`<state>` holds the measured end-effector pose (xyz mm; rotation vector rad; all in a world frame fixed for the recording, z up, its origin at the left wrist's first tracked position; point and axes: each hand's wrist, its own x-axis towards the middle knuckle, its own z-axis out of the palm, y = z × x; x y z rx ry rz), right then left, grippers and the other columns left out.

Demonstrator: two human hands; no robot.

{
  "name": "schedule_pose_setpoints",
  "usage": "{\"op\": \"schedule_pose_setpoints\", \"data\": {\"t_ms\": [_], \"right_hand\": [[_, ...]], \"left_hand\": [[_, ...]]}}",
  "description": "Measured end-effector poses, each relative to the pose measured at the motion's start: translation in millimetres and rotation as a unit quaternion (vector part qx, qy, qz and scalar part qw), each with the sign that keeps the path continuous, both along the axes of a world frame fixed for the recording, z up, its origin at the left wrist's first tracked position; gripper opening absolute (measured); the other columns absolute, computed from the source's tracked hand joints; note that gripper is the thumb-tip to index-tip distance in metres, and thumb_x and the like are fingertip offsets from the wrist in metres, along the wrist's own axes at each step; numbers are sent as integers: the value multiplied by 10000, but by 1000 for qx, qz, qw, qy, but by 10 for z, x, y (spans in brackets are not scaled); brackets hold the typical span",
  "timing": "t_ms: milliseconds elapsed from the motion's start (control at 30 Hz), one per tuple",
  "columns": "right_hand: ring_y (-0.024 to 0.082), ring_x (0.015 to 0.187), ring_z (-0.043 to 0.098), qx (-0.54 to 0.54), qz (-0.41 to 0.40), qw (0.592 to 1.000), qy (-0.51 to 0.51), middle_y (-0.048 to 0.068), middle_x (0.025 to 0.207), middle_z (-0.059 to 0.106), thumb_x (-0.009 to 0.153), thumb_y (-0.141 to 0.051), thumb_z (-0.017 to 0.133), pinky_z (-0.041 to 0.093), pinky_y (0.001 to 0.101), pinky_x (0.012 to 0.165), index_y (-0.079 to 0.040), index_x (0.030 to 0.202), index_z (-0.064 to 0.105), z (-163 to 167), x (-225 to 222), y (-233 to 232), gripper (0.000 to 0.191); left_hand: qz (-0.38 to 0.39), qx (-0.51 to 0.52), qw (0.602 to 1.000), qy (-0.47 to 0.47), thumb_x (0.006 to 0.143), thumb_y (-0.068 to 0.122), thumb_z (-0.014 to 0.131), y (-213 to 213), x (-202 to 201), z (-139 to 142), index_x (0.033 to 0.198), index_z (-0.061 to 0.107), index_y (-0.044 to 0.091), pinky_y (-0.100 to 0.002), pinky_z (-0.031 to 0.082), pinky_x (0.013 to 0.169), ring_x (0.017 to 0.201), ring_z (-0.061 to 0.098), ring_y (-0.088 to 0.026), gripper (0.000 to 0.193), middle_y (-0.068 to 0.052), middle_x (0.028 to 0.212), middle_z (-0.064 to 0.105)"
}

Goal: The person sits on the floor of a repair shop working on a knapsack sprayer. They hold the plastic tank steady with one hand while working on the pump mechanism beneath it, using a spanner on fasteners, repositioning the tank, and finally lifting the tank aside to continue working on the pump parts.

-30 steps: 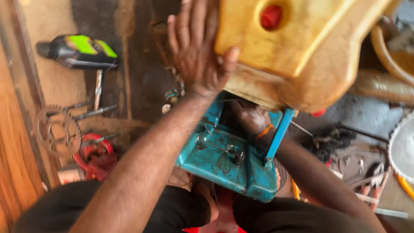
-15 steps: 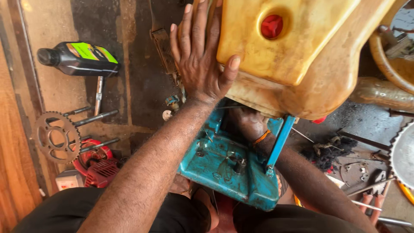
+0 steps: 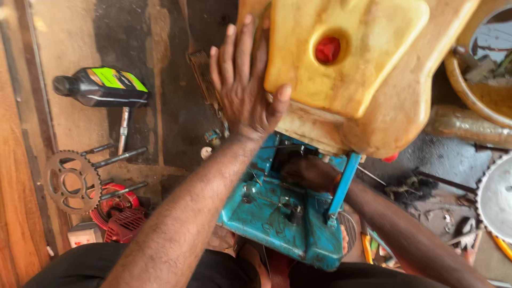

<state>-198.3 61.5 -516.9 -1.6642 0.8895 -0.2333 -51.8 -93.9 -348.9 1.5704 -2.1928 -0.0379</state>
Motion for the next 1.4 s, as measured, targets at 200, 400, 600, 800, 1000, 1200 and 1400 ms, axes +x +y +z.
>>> {"op": "schedule_pose_setpoints", "data": {"t_ms": [200, 400, 600, 800, 1000, 1200, 1400], "right_hand": [[330, 971, 705, -74, -86, 993, -14, 105, 1046, 756, 958, -284, 624, 561, 438, 836, -151, 1075, 743, 217, 163, 6, 214], [347, 1012, 685, -204, -27, 977, 57, 113, 1095, 733, 893, -251, 636, 541, 465, 853, -202, 1116, 745, 300, 38, -35, 254], [289, 1094, 683, -207, -18, 978, 37, 54, 1074, 753, 879, -282, 631, 506, 476, 967, -174, 1117, 747, 261, 90, 7, 286], [258, 1146, 680, 2, -64, 997, -49, 40, 1152, 749, 949, -310, 640, 534, 429, 1020, -198, 1175, 738, 324, 289, -33, 270], [348, 1204, 594, -263, 7, 965, 21, 94, 1293, 631, 869, -176, 653, 493, 467, 983, -189, 1253, 718, 447, 175, -32, 390], [295, 1146, 630, -35, -16, 998, -43, 88, 1175, 661, 923, -194, 637, 523, 423, 961, -175, 1173, 727, 285, 194, -50, 267], [284, 1056, 705, 59, -26, 994, -85, 91, 1072, 716, 959, -189, 619, 547, 399, 941, -115, 1081, 742, 157, 178, -38, 188]], "left_hand": [[7, 0, 1000, -23, 967, 782, 49, 9, 10, -83, 1666, 349, 221, -537, 82, 1336, 1606, 214, -256, 945, -28, 1751, 250], [4, 9, 1000, -20, 985, 775, 72, 7, 0, -53, 1674, 351, 216, -527, 99, 1337, 1611, 226, -252, 930, -29, 1757, 261], [15, -3, 1000, -22, 968, 782, 66, 7, 0, -50, 1668, 342, 213, -544, 105, 1327, 1603, 227, -261, 944, -38, 1747, 270], [20, 15, 999, -42, 979, 775, 77, 35, 26, -104, 1666, 335, 235, -521, 105, 1350, 1618, 228, -246, 911, -31, 1758, 280], [13, 15, 999, -34, 994, 782, 56, 20, 24, -114, 1684, 323, 220, -533, 96, 1353, 1622, 213, -250, 929, -33, 1735, 250], [15, 0, 999, -38, 952, 803, 15, -5, 4, -117, 1675, 322, 236, -544, 83, 1344, 1612, 207, -246, 969, -21, 1758, 238], [7, -1, 1000, -23, 959, 802, 12, -1, 4, -106, 1672, 320, 227, -547, 82, 1337, 1606, 215, -261, 966, -37, 1753, 245]]}}
